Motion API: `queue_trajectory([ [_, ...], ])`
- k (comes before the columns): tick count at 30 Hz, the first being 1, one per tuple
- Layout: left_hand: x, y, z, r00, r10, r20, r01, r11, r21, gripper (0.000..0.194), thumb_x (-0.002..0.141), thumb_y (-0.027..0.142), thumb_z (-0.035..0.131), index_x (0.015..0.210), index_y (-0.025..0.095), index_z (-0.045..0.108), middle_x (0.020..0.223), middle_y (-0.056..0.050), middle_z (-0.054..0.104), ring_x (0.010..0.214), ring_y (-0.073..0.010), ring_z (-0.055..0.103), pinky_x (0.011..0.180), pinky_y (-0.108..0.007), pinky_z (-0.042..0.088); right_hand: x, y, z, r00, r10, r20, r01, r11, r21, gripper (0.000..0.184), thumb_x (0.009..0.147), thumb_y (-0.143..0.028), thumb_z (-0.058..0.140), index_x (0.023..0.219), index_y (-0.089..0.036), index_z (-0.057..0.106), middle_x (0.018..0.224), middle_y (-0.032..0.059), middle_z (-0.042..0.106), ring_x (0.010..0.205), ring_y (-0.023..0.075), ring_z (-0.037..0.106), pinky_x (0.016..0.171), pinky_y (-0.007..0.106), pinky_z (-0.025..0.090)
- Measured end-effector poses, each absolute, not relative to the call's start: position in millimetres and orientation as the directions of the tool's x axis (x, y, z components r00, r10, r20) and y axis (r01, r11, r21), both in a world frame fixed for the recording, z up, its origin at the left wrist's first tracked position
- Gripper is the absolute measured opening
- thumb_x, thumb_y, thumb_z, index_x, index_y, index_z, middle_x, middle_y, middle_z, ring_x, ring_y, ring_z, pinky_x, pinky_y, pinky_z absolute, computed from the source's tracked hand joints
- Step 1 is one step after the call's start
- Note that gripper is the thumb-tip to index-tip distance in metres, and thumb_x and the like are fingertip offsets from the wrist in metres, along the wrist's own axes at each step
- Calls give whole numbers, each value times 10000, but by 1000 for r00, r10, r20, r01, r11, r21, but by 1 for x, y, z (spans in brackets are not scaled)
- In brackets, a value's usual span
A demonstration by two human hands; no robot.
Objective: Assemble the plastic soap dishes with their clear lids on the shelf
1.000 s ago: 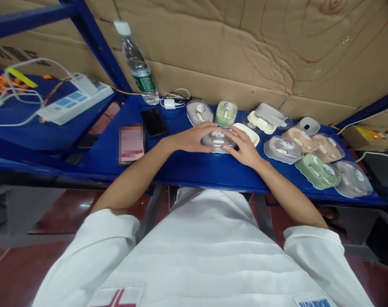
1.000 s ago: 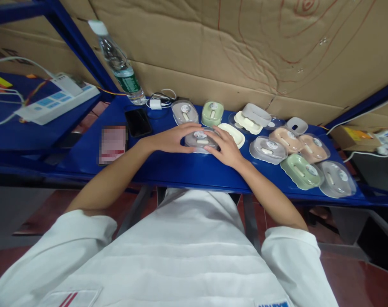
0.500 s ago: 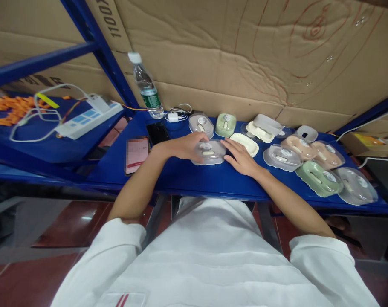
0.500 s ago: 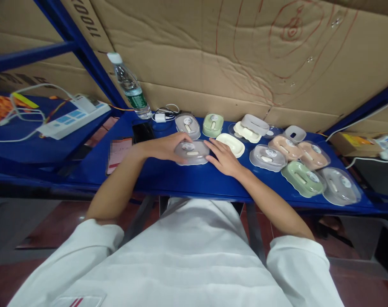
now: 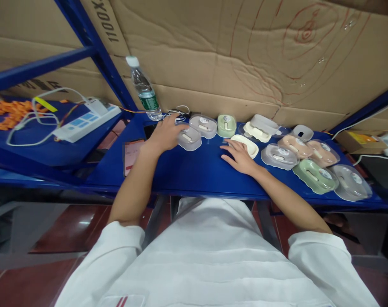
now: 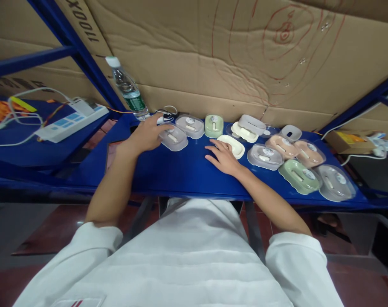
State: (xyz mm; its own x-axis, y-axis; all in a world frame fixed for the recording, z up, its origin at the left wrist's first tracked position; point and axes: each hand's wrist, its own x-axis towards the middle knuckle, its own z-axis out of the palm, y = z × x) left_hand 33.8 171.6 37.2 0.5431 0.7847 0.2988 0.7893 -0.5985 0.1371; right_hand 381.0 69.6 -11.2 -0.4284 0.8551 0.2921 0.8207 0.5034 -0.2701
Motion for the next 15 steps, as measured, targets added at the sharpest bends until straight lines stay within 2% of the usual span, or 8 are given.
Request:
queue_trajectory([
  [2, 47, 164, 40, 509, 782, 360, 813, -574, 96, 604, 877, 72, 569, 1439, 273, 658, 1654, -148, 459, 1509, -409, 460, 1203, -656, 441, 381, 71, -10, -400, 863, 309, 835, 482, -264, 564, 1115, -623, 395, 1465, -268, 657, 1653, 158, 520, 1510, 385, 480, 1225, 633, 349],
  [5, 65, 152, 44, 547, 748, 376, 773, -624, 118, 516, 963, 113, 472, 1425, 238, 666, 1500, -159, 589, 1385, -367, 569, 1142, -586, 504, 386, 75, -9, -313, 881, 353, 876, 412, -251, 558, 1113, -594, 404, 1447, -231, 665, 1604, 174, 565, 1481, 384, 505, 1204, 604, 378],
  [7, 74, 146, 44, 600, 720, 349, 725, -674, 143, 422, 1018, 219, 473, 1380, 199, 690, 1390, -168, 642, 1319, -368, 609, 1129, -578, 507, 394, 80, -7, -210, 899, 384, 912, 322, -255, 551, 1116, -553, 392, 1443, -200, 661, 1558, 184, 602, 1451, 386, 527, 1186, 591, 397],
  [9, 79, 145, 42, 642, 703, 306, 700, -700, 142, 390, 1010, 300, 549, 1341, 173, 709, 1342, -181, 654, 1310, -394, 612, 1140, -597, 486, 405, 86, -6, -104, 913, 395, 937, 223, -270, 547, 1113, -517, 386, 1445, -176, 654, 1524, 190, 629, 1418, 399, 545, 1165, 602, 411],
  [12, 82, 147, 36, 656, 710, 257, 711, -695, 106, 423, 931, 225, 640, 1344, 163, 705, 1379, -202, 632, 1331, -424, 601, 1139, -606, 476, 421, 93, -7, -2, 932, 362, 950, 115, -289, 558, 1088, -520, 422, 1453, -161, 644, 1519, 203, 633, 1404, 431, 540, 1139, 641, 423],
  [15, 95, 142, 28, 651, 709, 272, 716, -692, 91, 450, 931, 117, 568, 1361, 155, 694, 1432, -227, 611, 1366, -428, 588, 1155, -621, 453, 429, 96, -9, 13, 950, 311, 950, 86, -300, 569, 1061, -554, 472, 1443, -175, 655, 1522, 209, 634, 1393, 453, 533, 1115, 667, 435],
])
